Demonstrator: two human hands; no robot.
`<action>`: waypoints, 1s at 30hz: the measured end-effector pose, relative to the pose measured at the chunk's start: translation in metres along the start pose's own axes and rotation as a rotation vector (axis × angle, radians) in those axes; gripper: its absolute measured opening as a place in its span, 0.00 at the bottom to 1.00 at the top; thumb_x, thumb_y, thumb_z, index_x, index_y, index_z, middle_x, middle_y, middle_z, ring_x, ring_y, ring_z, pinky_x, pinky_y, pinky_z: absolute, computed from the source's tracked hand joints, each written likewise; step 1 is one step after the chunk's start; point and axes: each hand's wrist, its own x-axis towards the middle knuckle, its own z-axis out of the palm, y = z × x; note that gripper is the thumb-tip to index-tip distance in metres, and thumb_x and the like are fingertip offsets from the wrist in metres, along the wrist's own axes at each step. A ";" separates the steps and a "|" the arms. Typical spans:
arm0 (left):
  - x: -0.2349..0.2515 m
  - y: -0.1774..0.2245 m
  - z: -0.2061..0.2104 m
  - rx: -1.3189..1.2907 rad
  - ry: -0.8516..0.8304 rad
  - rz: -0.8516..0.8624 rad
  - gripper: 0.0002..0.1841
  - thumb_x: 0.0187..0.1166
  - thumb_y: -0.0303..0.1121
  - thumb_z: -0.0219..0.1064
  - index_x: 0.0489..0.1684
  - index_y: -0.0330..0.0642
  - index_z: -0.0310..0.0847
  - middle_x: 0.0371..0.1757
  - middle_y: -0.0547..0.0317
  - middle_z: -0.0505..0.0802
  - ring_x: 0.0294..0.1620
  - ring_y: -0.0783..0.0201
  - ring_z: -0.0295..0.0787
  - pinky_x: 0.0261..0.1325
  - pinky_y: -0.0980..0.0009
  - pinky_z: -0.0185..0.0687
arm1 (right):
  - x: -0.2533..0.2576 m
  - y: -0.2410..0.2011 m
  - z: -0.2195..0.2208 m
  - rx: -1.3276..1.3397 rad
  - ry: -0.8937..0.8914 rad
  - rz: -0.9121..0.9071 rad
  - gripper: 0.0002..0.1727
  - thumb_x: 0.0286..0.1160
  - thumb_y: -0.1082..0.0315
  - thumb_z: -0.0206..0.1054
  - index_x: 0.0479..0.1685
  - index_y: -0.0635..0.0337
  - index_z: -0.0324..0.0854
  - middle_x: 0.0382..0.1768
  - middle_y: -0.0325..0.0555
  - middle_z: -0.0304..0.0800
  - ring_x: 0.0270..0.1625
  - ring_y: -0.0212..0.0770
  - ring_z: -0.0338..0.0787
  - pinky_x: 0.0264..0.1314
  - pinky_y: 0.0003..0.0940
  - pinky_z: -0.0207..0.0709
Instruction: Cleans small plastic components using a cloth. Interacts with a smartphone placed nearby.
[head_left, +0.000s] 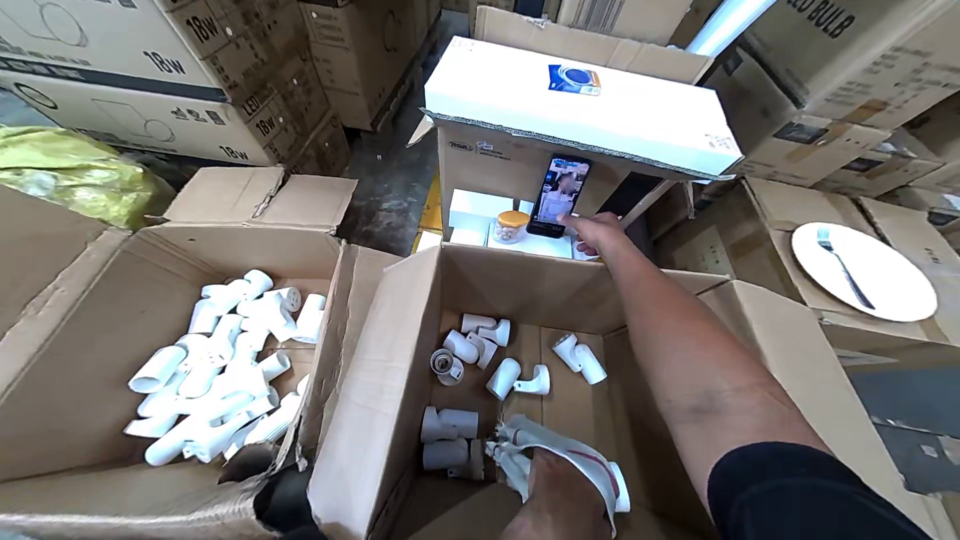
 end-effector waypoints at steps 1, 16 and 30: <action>-0.001 0.001 -0.001 -0.009 -0.010 -0.003 0.22 0.83 0.48 0.62 0.57 0.37 0.88 0.65 0.35 0.90 0.71 0.35 0.82 0.70 0.28 0.69 | 0.001 0.000 0.002 -0.004 -0.010 0.001 0.43 0.68 0.34 0.74 0.68 0.65 0.80 0.52 0.58 0.89 0.47 0.50 0.90 0.53 0.50 0.84; 0.001 0.001 -0.005 0.026 -0.090 -0.033 0.23 0.85 0.49 0.60 0.59 0.37 0.87 0.66 0.34 0.89 0.72 0.33 0.81 0.71 0.28 0.68 | 0.006 -0.001 -0.001 0.078 0.028 0.025 0.60 0.66 0.12 0.40 0.61 0.65 0.82 0.48 0.57 0.91 0.41 0.49 0.91 0.46 0.50 0.84; 0.000 0.002 -0.003 0.042 -0.088 -0.049 0.24 0.84 0.50 0.60 0.61 0.37 0.87 0.67 0.35 0.88 0.73 0.35 0.81 0.72 0.30 0.68 | 0.009 0.000 0.001 0.081 0.029 0.017 0.60 0.71 0.14 0.32 0.60 0.65 0.83 0.44 0.59 0.90 0.38 0.50 0.90 0.44 0.52 0.83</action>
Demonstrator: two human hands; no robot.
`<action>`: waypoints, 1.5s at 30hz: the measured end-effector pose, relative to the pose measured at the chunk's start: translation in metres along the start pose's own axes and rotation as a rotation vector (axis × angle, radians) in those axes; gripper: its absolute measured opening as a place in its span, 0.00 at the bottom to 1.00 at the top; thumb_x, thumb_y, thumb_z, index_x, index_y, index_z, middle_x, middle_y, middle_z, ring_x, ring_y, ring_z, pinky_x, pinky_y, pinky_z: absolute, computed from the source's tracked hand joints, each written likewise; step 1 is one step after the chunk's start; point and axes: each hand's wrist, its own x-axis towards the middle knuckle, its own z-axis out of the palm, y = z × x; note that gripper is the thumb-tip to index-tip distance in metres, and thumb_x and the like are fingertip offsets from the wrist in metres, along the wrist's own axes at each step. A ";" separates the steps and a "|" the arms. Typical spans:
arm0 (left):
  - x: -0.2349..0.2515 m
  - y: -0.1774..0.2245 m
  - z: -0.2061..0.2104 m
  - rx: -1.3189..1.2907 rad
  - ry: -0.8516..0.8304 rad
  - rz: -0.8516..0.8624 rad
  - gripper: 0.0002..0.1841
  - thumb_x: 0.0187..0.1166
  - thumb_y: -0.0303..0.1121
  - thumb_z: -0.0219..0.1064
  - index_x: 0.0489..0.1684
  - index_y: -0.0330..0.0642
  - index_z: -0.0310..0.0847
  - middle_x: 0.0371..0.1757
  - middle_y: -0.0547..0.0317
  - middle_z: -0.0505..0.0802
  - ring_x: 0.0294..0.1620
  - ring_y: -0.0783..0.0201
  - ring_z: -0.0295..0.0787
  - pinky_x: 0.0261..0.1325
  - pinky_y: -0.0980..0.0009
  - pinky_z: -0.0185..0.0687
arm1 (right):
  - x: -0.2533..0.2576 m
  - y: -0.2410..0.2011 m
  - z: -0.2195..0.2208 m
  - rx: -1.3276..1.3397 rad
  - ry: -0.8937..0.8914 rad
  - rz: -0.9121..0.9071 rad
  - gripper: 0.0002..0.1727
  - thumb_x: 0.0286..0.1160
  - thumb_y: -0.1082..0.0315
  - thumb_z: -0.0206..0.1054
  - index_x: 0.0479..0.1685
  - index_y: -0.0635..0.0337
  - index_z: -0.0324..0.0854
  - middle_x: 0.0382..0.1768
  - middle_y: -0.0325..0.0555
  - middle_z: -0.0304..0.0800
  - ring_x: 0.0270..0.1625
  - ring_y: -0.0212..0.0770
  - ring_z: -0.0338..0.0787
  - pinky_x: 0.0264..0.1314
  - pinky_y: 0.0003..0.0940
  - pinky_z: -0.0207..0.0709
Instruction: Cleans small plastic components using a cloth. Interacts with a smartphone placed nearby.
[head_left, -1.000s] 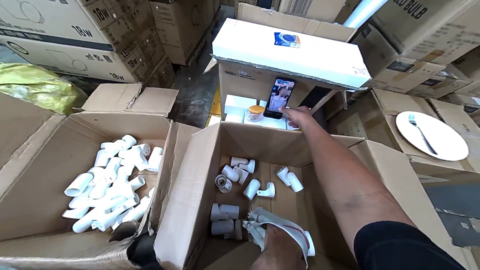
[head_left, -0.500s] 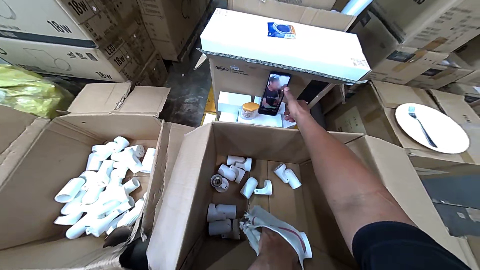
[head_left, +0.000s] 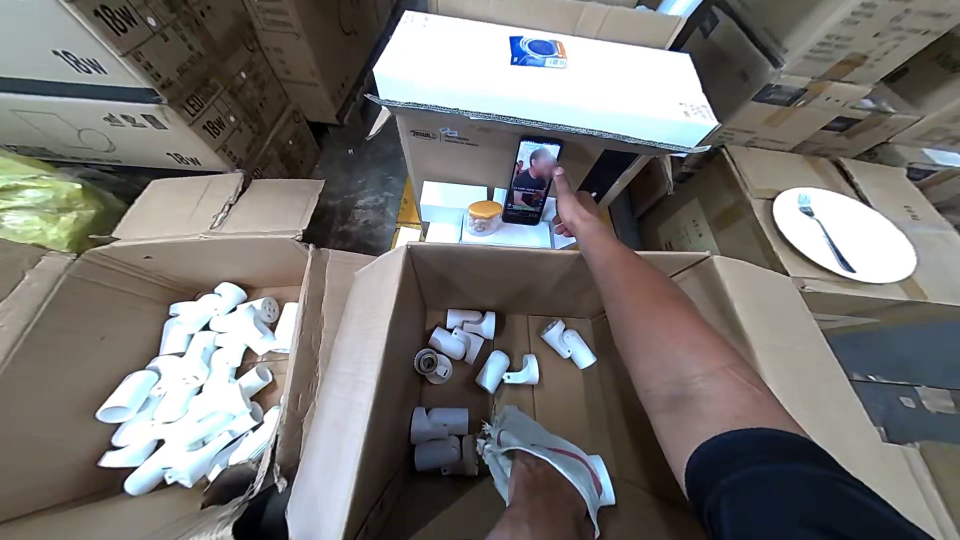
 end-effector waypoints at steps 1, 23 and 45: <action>-0.001 0.000 0.001 -0.006 0.011 0.006 0.24 0.84 0.50 0.60 0.60 0.37 0.87 0.67 0.35 0.88 0.73 0.35 0.81 0.73 0.30 0.68 | 0.000 0.000 0.000 0.008 -0.001 -0.002 0.59 0.72 0.15 0.33 0.60 0.65 0.82 0.44 0.59 0.89 0.38 0.50 0.90 0.44 0.52 0.83; -0.003 0.006 -0.001 0.024 0.055 -0.016 0.22 0.81 0.46 0.64 0.58 0.37 0.86 0.64 0.34 0.89 0.69 0.33 0.83 0.65 0.27 0.72 | -0.117 0.035 -0.039 0.015 0.165 -0.700 0.29 0.87 0.53 0.61 0.79 0.63 0.70 0.67 0.58 0.84 0.63 0.51 0.89 0.64 0.52 0.84; -0.015 0.002 0.008 -1.796 0.679 0.497 0.15 0.82 0.37 0.52 0.46 0.41 0.84 0.36 0.58 0.95 0.39 0.67 0.94 0.45 0.67 0.92 | -0.288 0.201 -0.088 0.851 -0.131 -0.071 0.29 0.97 0.51 0.40 0.73 0.67 0.73 0.51 0.49 0.93 0.46 0.41 0.94 0.50 0.38 0.88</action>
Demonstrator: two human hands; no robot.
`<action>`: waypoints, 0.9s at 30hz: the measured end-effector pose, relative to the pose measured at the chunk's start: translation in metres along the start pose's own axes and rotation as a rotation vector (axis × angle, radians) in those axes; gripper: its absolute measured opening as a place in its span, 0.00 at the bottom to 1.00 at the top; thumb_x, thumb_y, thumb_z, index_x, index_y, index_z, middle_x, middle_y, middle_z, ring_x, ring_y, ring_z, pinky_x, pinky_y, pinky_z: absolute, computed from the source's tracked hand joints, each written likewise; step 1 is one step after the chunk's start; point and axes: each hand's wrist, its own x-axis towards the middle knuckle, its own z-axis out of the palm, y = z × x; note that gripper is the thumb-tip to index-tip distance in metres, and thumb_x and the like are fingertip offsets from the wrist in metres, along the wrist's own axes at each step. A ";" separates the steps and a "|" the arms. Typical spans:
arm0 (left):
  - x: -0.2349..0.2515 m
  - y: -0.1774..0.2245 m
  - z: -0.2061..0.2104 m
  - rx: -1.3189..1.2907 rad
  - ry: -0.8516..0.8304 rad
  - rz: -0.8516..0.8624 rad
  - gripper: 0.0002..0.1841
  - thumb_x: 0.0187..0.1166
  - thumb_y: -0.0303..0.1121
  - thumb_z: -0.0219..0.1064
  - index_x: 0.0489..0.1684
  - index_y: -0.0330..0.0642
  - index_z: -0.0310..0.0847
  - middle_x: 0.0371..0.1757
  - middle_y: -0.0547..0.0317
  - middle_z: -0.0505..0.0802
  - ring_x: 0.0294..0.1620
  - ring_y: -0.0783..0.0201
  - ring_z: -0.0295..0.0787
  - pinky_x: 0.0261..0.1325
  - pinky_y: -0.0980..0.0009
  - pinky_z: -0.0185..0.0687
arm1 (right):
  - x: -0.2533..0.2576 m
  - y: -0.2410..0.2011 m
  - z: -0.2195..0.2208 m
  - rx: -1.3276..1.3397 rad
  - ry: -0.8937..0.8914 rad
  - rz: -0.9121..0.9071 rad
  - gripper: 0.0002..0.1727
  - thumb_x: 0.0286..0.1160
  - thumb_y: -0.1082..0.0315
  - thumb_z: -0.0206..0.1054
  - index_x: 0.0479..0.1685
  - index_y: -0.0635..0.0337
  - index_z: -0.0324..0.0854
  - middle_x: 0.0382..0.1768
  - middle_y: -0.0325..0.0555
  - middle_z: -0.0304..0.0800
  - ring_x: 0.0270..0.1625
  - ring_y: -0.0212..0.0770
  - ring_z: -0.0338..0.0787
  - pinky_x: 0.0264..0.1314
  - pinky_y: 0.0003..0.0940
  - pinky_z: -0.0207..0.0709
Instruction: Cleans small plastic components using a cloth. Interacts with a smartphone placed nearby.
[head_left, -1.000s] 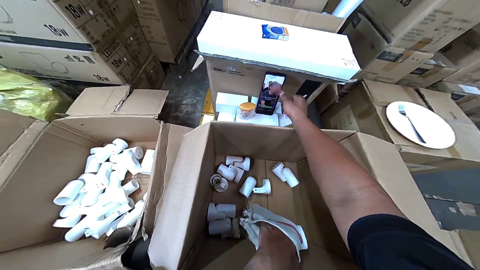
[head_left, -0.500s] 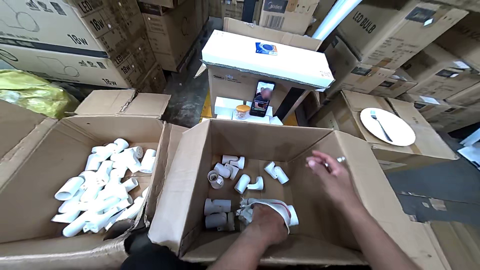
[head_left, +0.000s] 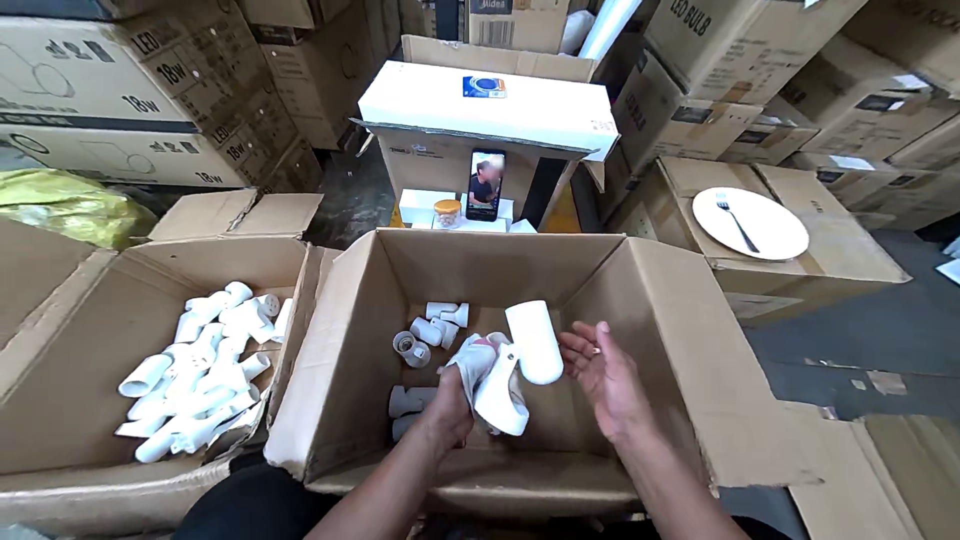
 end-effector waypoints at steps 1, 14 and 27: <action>-0.001 -0.001 -0.001 -0.028 -0.016 -0.005 0.12 0.77 0.37 0.57 0.41 0.43 0.86 0.34 0.58 0.96 0.38 0.68 0.95 0.45 0.68 0.92 | -0.001 0.001 0.005 0.019 -0.028 -0.012 0.29 0.97 0.51 0.40 0.71 0.67 0.74 0.49 0.49 0.94 0.44 0.40 0.94 0.49 0.37 0.88; -0.006 -0.005 -0.003 0.451 -0.178 -0.032 0.17 0.64 0.18 0.66 0.52 0.40 0.81 0.41 0.67 0.96 0.45 0.74 0.93 0.56 0.70 0.91 | 0.006 -0.007 0.022 -0.781 -0.064 -0.546 0.45 0.58 0.35 0.79 0.69 0.61 0.83 0.48 0.41 0.92 0.49 0.35 0.90 0.54 0.39 0.87; 0.003 -0.008 -0.001 0.980 -0.286 0.034 0.15 0.70 0.33 0.75 0.53 0.40 0.87 0.47 0.68 0.95 0.53 0.80 0.90 0.65 0.74 0.86 | 0.011 0.003 0.028 -0.704 0.011 -0.687 0.33 0.52 0.59 0.78 0.63 0.65 0.84 0.37 0.35 0.87 0.38 0.26 0.85 0.42 0.24 0.83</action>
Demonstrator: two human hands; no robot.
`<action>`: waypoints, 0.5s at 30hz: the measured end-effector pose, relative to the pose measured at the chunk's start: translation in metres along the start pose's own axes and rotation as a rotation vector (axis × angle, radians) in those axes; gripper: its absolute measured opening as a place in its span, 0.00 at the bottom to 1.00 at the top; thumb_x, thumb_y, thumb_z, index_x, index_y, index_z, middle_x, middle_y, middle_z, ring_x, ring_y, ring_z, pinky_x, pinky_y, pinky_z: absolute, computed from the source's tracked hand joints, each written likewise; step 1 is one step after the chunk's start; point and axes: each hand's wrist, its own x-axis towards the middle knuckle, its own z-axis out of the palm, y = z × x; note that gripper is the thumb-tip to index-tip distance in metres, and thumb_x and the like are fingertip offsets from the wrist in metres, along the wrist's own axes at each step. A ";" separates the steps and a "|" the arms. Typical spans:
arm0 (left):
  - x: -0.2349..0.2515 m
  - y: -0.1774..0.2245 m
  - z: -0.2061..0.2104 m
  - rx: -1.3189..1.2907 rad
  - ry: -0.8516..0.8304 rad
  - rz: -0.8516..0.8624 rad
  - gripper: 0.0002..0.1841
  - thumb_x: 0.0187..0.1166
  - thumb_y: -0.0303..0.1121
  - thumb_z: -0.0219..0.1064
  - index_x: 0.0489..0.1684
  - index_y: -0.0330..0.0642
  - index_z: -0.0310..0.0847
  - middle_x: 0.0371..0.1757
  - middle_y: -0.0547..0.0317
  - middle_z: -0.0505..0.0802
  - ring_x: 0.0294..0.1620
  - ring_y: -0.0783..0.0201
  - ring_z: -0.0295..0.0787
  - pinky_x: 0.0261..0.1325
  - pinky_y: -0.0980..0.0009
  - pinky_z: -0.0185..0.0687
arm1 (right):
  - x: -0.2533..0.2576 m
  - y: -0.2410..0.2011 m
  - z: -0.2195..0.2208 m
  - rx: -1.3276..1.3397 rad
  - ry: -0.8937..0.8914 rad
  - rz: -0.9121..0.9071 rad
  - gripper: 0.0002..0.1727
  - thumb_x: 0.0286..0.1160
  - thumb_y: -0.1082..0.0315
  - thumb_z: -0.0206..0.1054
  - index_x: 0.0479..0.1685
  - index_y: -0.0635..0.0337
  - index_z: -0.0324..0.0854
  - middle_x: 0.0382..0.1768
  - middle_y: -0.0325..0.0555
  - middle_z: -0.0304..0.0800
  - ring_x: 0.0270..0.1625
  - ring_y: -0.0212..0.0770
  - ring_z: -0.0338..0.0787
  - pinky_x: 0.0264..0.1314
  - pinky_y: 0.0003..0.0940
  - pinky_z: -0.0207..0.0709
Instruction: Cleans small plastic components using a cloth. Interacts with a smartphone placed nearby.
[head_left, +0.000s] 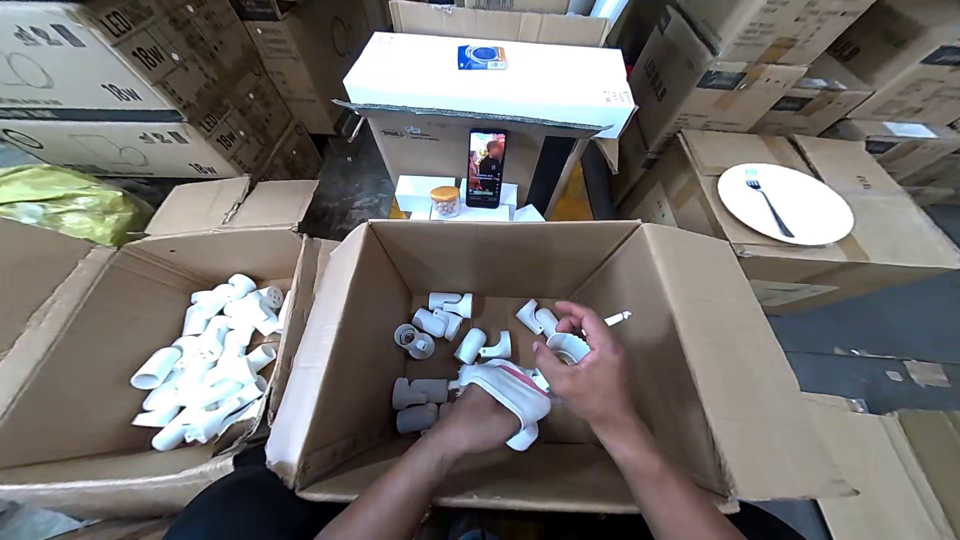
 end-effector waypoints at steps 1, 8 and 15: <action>0.000 -0.001 -0.003 0.014 -0.057 -0.045 0.14 0.73 0.35 0.73 0.54 0.41 0.88 0.48 0.67 0.95 0.54 0.79 0.89 0.65 0.72 0.85 | -0.002 0.000 0.001 0.009 0.007 -0.036 0.33 0.51 0.59 0.78 0.62 0.65 0.84 0.37 0.34 0.87 0.39 0.26 0.85 0.43 0.23 0.82; -0.005 -0.003 -0.003 -0.227 -0.244 0.011 0.15 0.73 0.24 0.73 0.56 0.36 0.84 0.47 0.66 0.95 0.51 0.78 0.91 0.62 0.74 0.88 | -0.007 -0.005 0.001 0.180 -0.029 -0.027 0.34 0.51 0.62 0.79 0.64 0.70 0.82 0.36 0.34 0.86 0.37 0.24 0.85 0.39 0.20 0.83; -0.003 -0.007 0.005 0.033 -0.119 -0.044 0.18 0.68 0.32 0.77 0.55 0.36 0.86 0.48 0.61 0.95 0.54 0.77 0.90 0.66 0.71 0.85 | -0.008 0.001 0.015 0.426 0.002 0.009 0.36 0.59 0.59 0.81 0.64 0.75 0.77 0.38 0.39 0.85 0.38 0.29 0.86 0.41 0.23 0.85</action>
